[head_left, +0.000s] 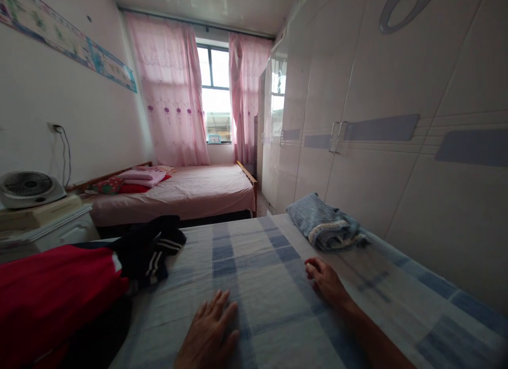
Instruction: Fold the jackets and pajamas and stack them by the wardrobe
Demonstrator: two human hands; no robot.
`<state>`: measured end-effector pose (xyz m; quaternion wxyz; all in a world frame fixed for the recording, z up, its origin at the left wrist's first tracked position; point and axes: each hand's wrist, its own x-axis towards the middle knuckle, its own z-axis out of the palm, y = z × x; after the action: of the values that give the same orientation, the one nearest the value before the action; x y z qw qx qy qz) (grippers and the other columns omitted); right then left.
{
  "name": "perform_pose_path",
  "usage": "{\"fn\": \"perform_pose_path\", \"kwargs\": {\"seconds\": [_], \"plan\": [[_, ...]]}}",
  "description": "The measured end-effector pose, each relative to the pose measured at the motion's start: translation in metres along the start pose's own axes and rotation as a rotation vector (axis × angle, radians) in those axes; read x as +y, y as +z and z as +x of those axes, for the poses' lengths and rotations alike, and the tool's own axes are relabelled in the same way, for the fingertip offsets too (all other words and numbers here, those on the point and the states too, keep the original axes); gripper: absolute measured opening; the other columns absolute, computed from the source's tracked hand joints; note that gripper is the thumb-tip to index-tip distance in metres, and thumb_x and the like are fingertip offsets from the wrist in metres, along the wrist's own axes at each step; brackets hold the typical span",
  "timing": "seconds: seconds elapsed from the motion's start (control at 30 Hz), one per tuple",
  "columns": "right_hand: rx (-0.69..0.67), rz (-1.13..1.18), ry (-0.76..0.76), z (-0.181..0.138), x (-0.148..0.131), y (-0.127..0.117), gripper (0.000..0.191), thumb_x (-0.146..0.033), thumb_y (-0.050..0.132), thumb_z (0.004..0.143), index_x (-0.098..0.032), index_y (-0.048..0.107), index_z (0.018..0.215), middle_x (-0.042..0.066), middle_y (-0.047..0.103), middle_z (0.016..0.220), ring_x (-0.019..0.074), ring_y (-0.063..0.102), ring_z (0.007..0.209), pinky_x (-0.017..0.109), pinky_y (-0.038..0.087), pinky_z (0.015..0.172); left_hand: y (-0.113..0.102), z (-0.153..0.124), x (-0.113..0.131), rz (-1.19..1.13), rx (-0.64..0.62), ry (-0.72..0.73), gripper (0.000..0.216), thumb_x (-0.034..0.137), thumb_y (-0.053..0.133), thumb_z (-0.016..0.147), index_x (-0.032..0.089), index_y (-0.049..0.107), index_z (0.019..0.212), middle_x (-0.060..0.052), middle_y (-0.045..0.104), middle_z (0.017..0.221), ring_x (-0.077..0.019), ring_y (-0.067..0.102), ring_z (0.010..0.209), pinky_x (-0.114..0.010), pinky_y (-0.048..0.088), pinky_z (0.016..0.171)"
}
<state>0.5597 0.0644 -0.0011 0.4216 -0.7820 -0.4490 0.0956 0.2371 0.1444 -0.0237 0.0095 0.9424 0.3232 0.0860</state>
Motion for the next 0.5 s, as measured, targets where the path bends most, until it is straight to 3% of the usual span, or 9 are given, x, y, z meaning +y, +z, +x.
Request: {"fn": "perform_pose_path", "kwargs": {"seconds": [0.1, 0.17, 0.23, 0.37, 0.5], "plan": [[0.103, -0.064, -0.009, 0.033, 0.001, -0.026, 0.031, -0.035, 0.041, 0.078, -0.018, 0.058, 0.097, 0.007, 0.068, 0.094, 0.0184, 0.065, 0.082, 0.029, 0.049, 0.071, 0.018, -0.006, -0.01, 0.06, 0.133, 0.092, 0.044, 0.035, 0.05, 0.085, 0.025, 0.054, 0.127, -0.01, 0.049, 0.135, -0.0299, 0.048, 0.122, -0.049, 0.045, 0.096], [0.2, -0.146, -0.006, 0.064, 0.006, -0.049, 0.036, -0.032, 0.045, 0.077, -0.016, 0.056, 0.107, 0.012, 0.062, 0.112, 0.0224, 0.058, 0.104, 0.034, 0.043, 0.09, 0.026, -0.007, -0.017, 0.098, 0.225, 0.136, 0.043, 0.036, 0.052, 0.084, 0.026, 0.055, 0.126, -0.009, 0.052, 0.132, -0.0293, 0.052, 0.118, -0.046, 0.048, 0.093], [0.284, -0.226, 0.039, 0.094, 0.016, -0.071, 0.045, -0.029, 0.048, 0.074, -0.012, 0.053, 0.115, 0.018, 0.055, 0.123, 0.027, 0.048, 0.118, 0.038, 0.036, 0.099, 0.031, -0.006, -0.022, 0.116, 0.289, 0.169, 0.044, 0.037, 0.054, 0.083, 0.027, 0.056, 0.125, -0.009, 0.055, 0.13, -0.0287, 0.055, 0.115, -0.043, 0.051, 0.09], [0.366, -0.311, 0.24, 0.139, 0.047, -0.093, 0.05, -0.036, 0.055, 0.071, -0.007, 0.056, 0.112, 0.026, 0.059, 0.114, 0.0371, 0.052, 0.112, 0.049, 0.041, 0.088, 0.043, -0.005, -0.03, 0.135, 0.338, 0.216, 0.047, 0.04, 0.056, 0.082, 0.03, 0.053, 0.128, -0.008, 0.056, 0.129, -0.0262, 0.056, 0.114, -0.037, 0.052, 0.089], [0.33, -0.297, 0.317, 0.165, 0.069, -0.094, 0.038, -0.046, 0.064, 0.065, -0.011, 0.065, 0.079, 0.02, 0.068, 0.08, 0.0372, 0.064, 0.082, 0.046, 0.049, 0.066, 0.055, -0.001, -0.043, 0.232, 0.352, 0.28, 0.047, 0.046, 0.051, 0.085, 0.035, 0.048, 0.131, -0.005, 0.059, 0.124, -0.0228, 0.06, 0.108, -0.031, 0.054, 0.082]]}}
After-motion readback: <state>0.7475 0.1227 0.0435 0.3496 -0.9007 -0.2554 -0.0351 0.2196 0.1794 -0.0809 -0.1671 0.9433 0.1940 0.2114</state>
